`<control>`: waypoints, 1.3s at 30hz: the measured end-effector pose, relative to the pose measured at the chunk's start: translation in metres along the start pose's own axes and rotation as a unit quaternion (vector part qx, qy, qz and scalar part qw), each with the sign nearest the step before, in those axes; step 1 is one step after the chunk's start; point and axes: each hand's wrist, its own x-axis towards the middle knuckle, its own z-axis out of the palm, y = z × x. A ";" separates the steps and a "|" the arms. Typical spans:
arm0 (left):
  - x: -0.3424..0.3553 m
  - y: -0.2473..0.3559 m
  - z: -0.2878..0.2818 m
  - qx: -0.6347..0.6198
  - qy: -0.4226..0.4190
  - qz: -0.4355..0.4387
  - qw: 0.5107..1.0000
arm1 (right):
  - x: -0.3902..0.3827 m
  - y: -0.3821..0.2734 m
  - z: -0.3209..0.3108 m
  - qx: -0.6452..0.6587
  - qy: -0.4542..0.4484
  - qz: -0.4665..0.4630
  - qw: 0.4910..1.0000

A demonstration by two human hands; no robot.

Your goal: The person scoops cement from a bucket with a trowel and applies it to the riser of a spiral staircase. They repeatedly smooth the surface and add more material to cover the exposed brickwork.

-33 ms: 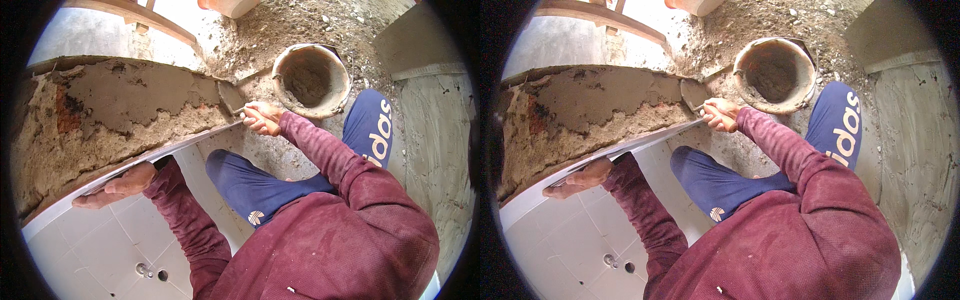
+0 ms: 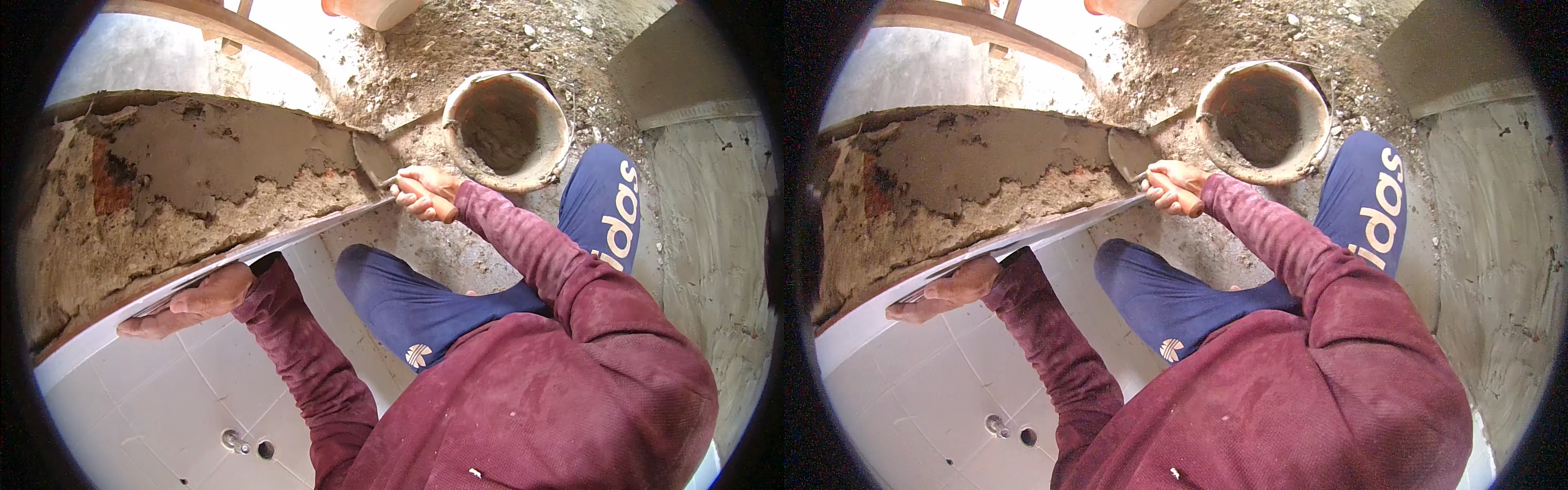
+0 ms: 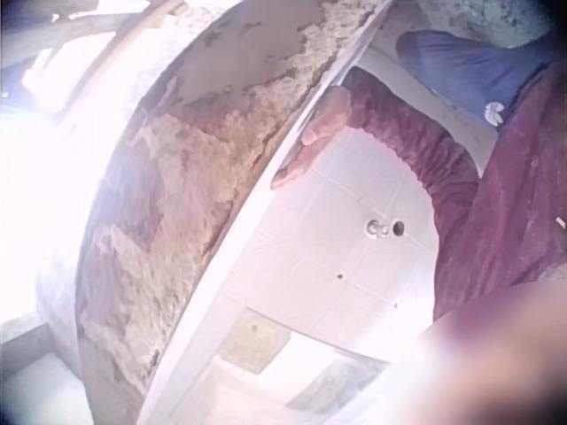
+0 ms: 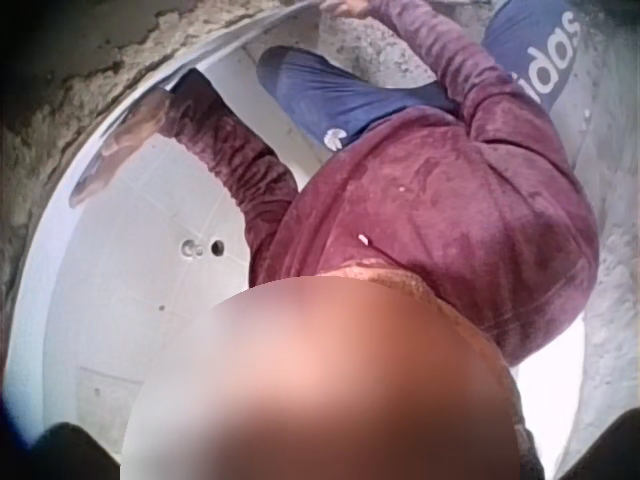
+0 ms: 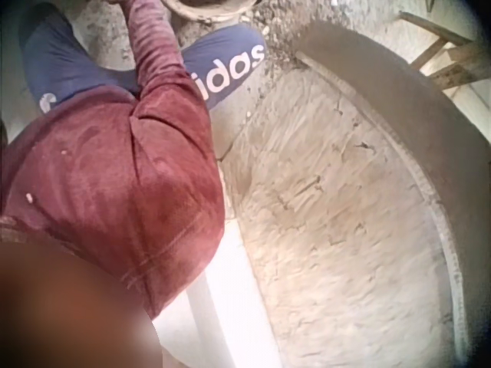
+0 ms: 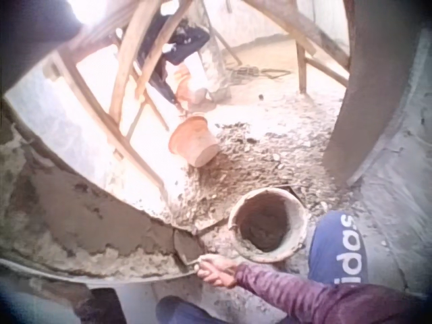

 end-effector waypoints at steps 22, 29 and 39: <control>-0.004 -0.011 -0.017 0.136 -0.009 0.051 0.989 | 0.042 0.012 -0.121 -0.073 0.064 -0.018 0.995; -0.014 -0.023 -0.025 0.220 -0.031 0.166 0.961 | 0.028 0.018 -0.072 -0.115 0.020 -0.008 0.993; -0.010 -0.029 -0.023 0.063 0.024 0.035 0.997 | -0.082 0.085 -0.004 -0.204 0.104 0.001 0.973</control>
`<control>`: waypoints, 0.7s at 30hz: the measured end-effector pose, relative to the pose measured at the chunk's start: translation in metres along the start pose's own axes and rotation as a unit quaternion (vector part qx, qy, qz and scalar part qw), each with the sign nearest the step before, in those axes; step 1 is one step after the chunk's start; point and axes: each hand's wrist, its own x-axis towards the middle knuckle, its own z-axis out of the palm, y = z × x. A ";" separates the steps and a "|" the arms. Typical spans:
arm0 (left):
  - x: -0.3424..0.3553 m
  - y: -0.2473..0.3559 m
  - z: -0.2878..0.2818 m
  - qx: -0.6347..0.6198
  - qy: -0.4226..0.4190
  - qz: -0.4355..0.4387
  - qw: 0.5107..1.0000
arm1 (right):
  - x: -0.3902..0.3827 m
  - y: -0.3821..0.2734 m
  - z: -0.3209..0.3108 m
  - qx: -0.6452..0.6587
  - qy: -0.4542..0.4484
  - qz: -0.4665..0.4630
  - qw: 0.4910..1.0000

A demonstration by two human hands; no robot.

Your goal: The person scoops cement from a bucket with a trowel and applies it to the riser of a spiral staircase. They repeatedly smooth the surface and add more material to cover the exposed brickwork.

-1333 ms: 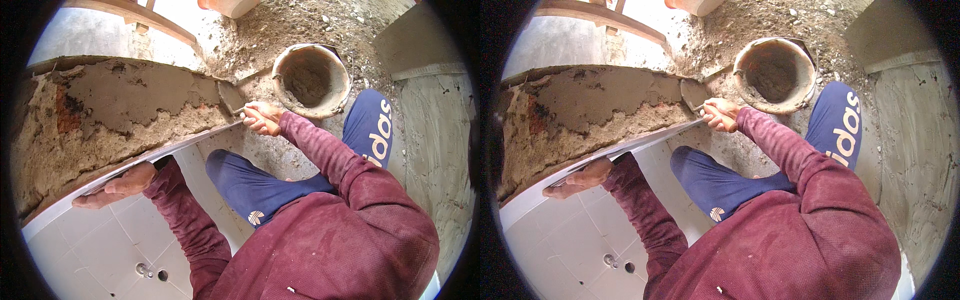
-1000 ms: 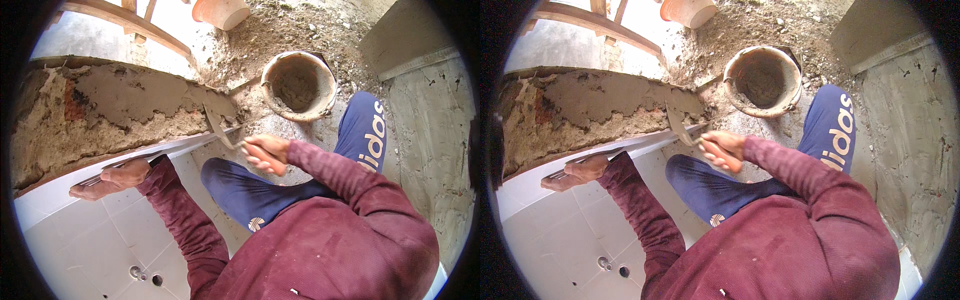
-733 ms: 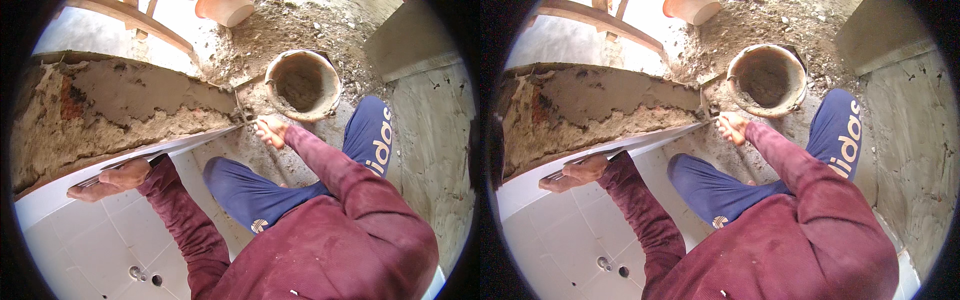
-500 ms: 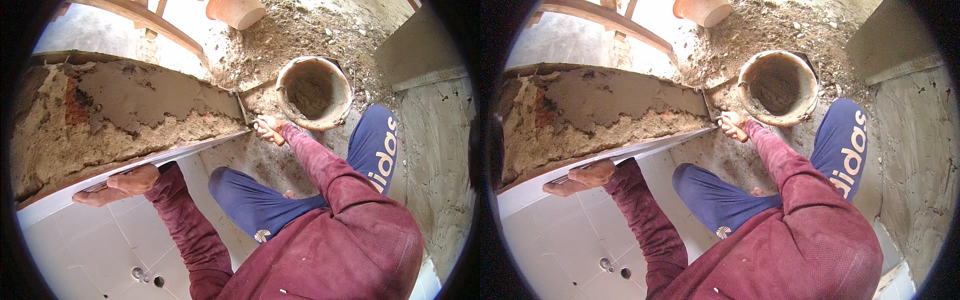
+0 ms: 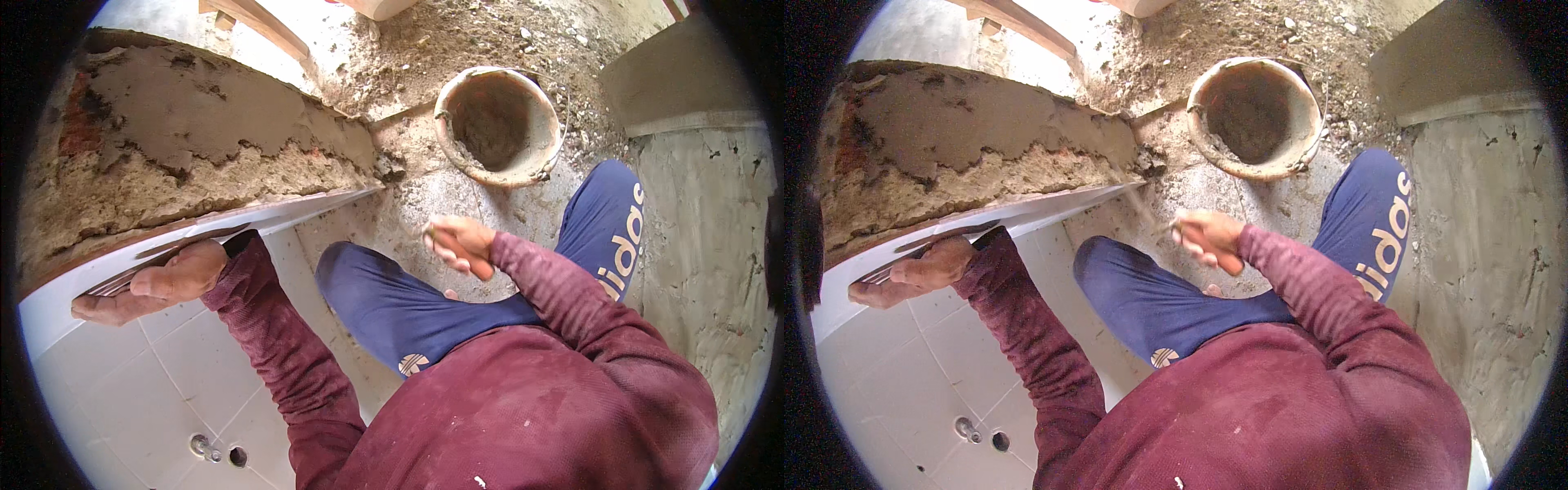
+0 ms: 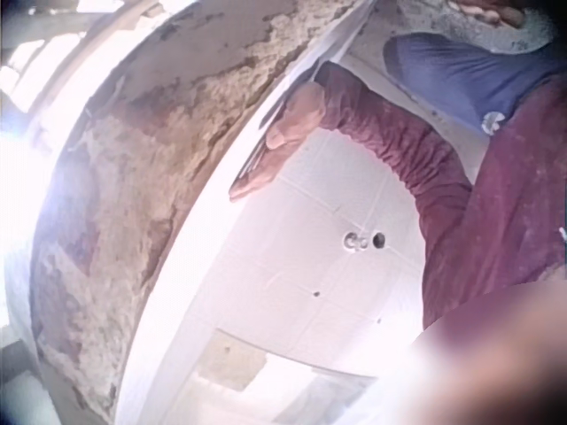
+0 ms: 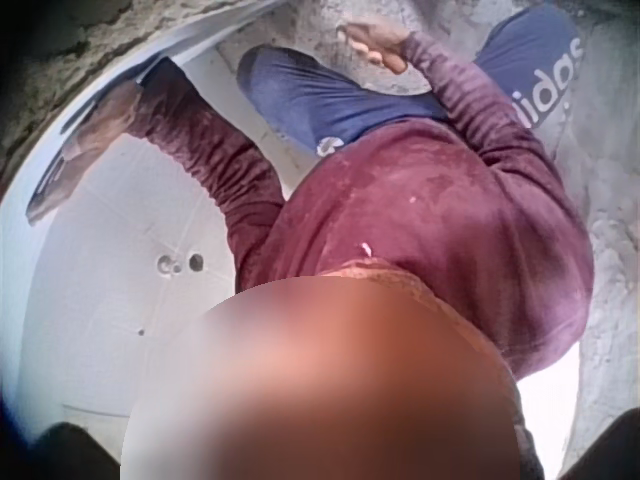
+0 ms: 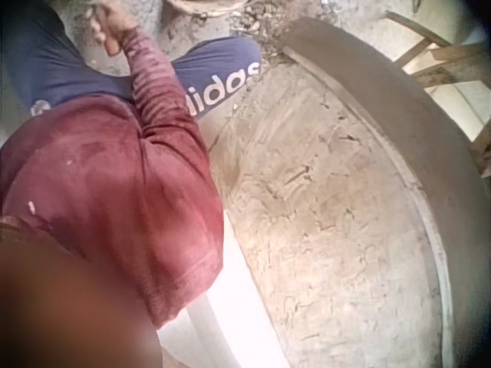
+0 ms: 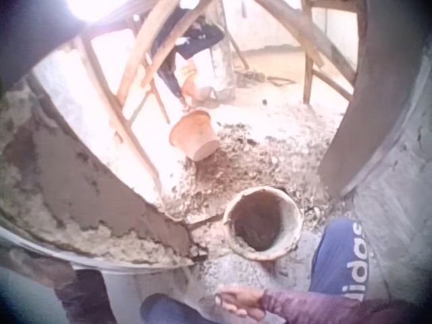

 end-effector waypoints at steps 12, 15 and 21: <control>0.009 -0.001 0.013 -0.106 0.013 0.086 0.991 | 0.111 0.009 -0.084 0.131 -0.064 0.031 0.989; 0.008 -0.006 0.009 -0.104 0.007 0.089 0.990 | 0.085 0.001 -0.054 0.102 -0.061 0.050 0.992; 0.002 -0.005 0.009 -0.060 0.028 0.057 0.996 | 0.005 -0.002 -0.008 0.005 -0.048 0.085 0.995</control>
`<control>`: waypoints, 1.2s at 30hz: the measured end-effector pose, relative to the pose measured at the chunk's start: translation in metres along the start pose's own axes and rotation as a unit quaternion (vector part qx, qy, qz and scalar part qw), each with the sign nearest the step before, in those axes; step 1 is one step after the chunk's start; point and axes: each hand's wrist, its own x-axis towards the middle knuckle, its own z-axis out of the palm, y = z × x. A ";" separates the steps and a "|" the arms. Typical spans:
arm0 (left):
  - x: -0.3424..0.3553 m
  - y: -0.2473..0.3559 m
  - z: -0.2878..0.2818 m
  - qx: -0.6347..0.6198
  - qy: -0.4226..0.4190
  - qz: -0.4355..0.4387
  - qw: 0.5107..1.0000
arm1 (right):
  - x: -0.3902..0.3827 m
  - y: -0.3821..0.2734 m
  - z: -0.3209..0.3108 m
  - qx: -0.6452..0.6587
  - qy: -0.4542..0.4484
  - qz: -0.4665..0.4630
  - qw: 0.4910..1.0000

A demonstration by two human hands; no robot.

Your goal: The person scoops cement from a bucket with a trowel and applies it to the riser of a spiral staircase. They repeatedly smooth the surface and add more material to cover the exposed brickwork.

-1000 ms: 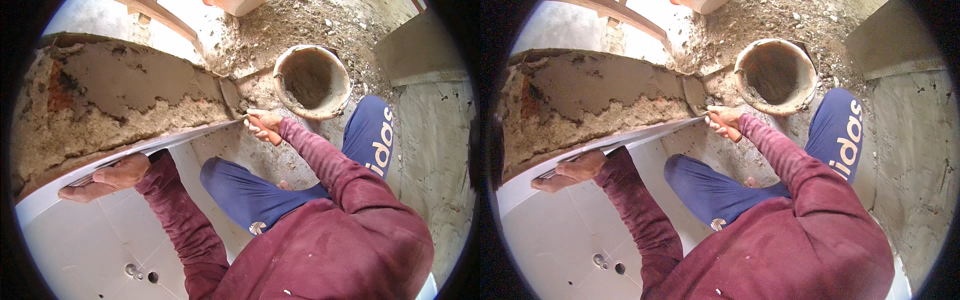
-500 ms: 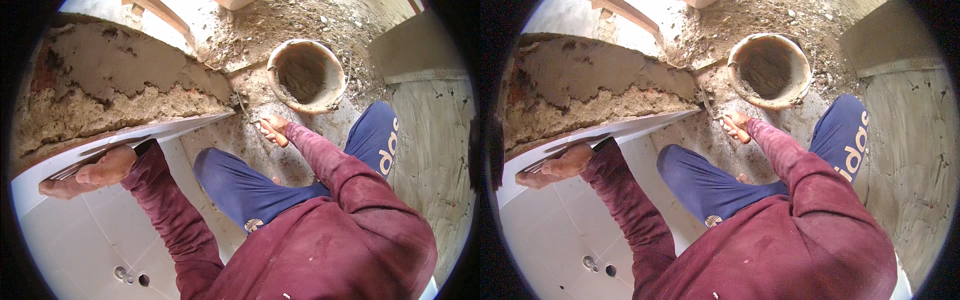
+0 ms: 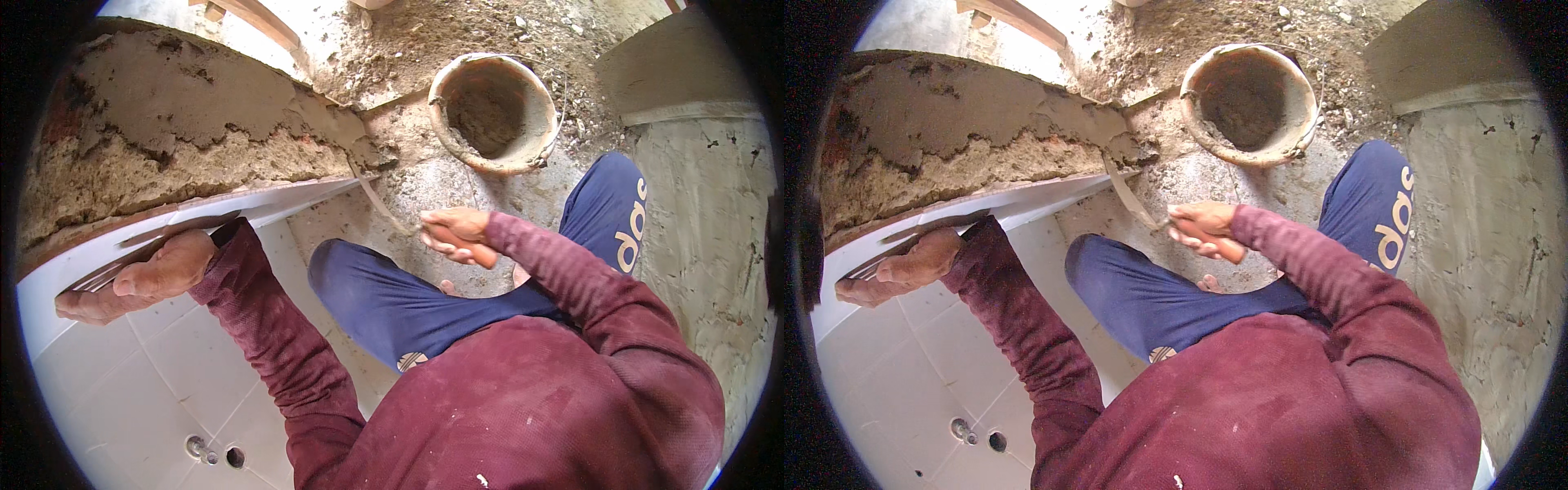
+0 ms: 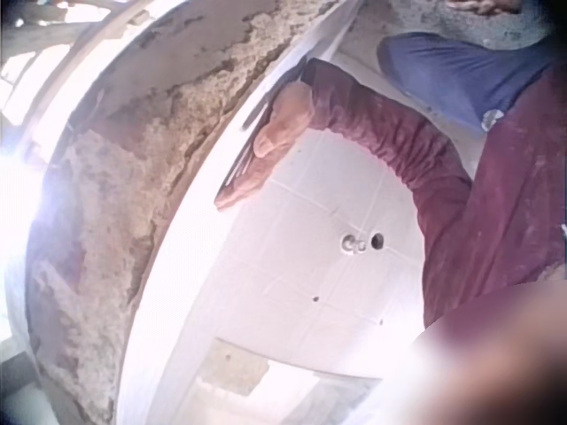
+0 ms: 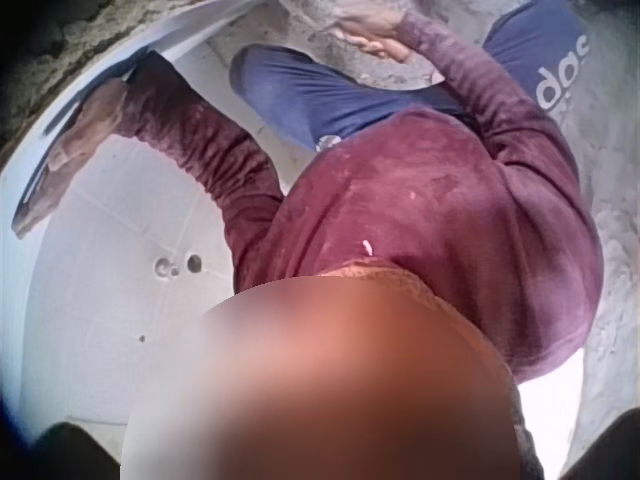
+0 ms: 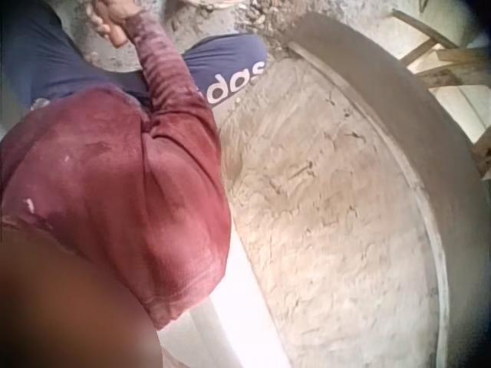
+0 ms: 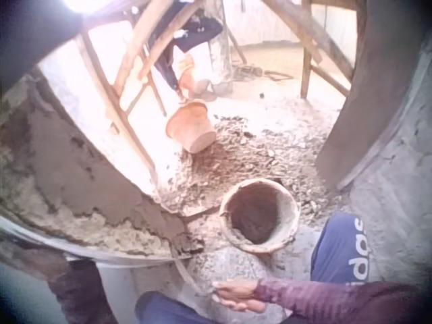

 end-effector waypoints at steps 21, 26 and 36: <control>-0.052 -0.039 -0.051 0.191 0.026 0.038 0.981 | 0.044 -0.083 -0.028 0.020 0.219 -0.130 0.967; -0.060 -0.048 -0.047 0.344 -0.009 0.209 0.915 | 0.113 -0.134 -0.045 -0.567 0.567 -0.164 0.574; -0.041 -0.007 -0.048 0.077 -0.053 -0.169 0.981 | 0.105 -0.070 -0.029 -0.633 0.555 -0.076 0.535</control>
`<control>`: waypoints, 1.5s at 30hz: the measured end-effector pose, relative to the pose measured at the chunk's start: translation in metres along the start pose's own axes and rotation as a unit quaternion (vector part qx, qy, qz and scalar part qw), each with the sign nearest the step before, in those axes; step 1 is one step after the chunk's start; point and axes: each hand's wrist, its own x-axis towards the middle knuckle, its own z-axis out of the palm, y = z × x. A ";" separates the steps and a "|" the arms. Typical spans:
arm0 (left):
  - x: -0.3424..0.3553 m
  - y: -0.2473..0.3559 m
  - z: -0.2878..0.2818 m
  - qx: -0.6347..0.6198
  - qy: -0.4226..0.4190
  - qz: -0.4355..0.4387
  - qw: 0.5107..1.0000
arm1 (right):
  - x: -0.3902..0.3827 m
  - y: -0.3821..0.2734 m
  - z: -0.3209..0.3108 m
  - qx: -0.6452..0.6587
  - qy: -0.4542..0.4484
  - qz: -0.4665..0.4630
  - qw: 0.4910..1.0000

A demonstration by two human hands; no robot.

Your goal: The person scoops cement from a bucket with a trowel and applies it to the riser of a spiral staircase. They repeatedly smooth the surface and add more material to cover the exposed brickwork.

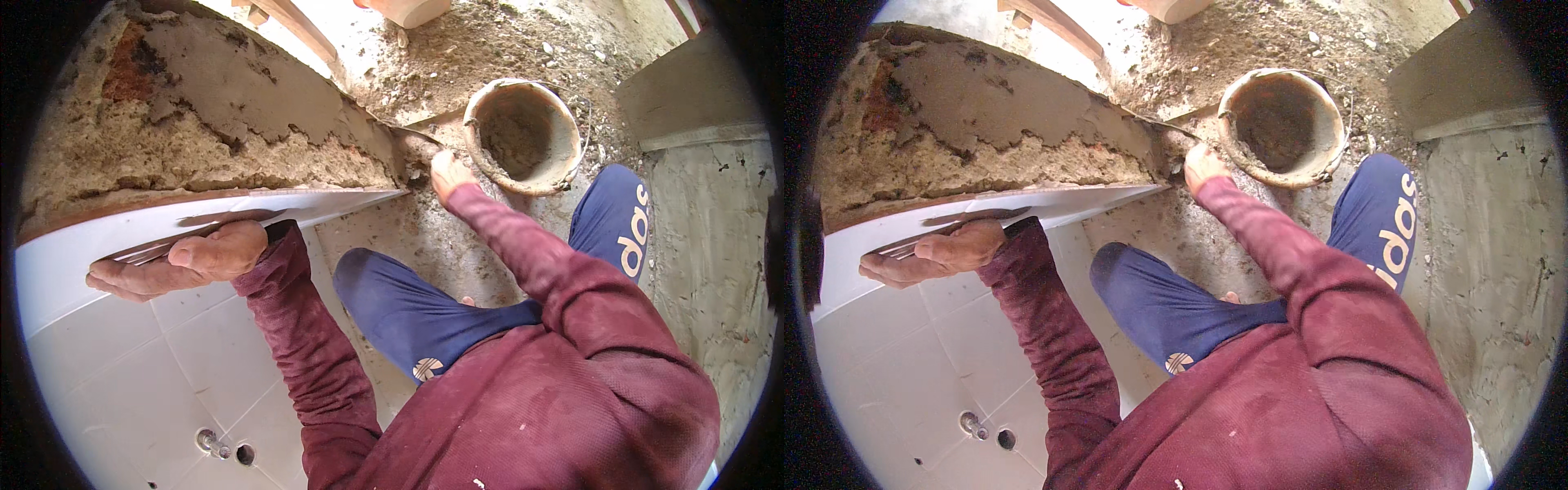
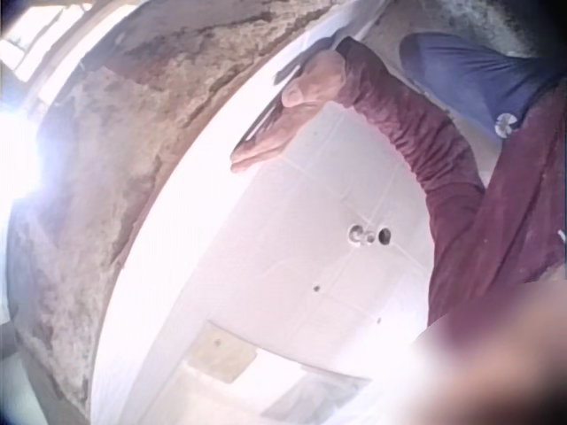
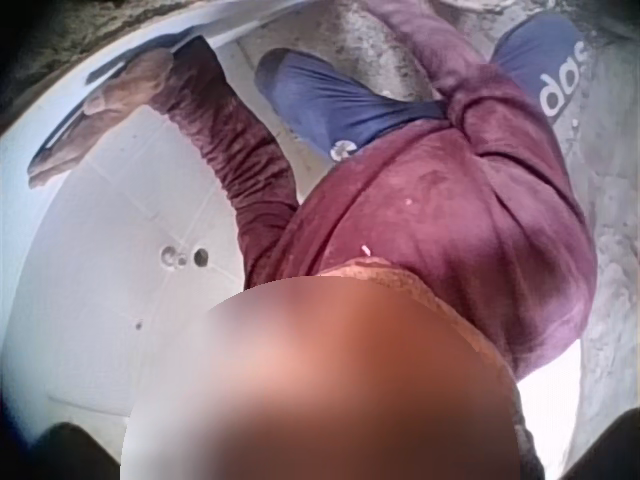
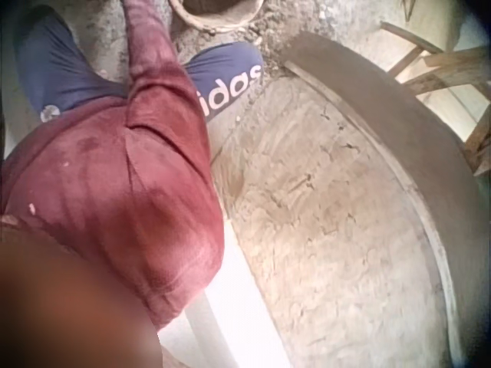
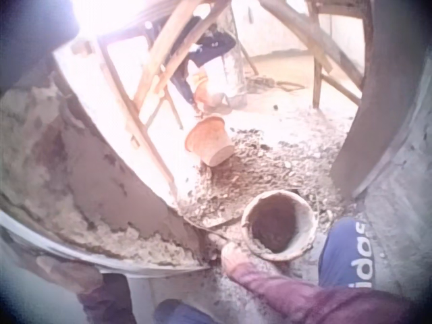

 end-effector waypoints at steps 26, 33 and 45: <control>0.042 0.035 0.034 0.025 0.018 0.223 0.974 | -0.042 0.068 0.060 0.699 -0.499 0.188 0.475; 0.047 0.043 0.025 0.039 0.016 0.204 0.978 | -0.117 0.064 -0.031 0.573 -0.531 0.141 0.608; -0.049 0.146 -0.012 -0.198 -0.408 0.035 0.890 | -0.154 0.133 -0.235 0.021 -0.099 -0.128 0.987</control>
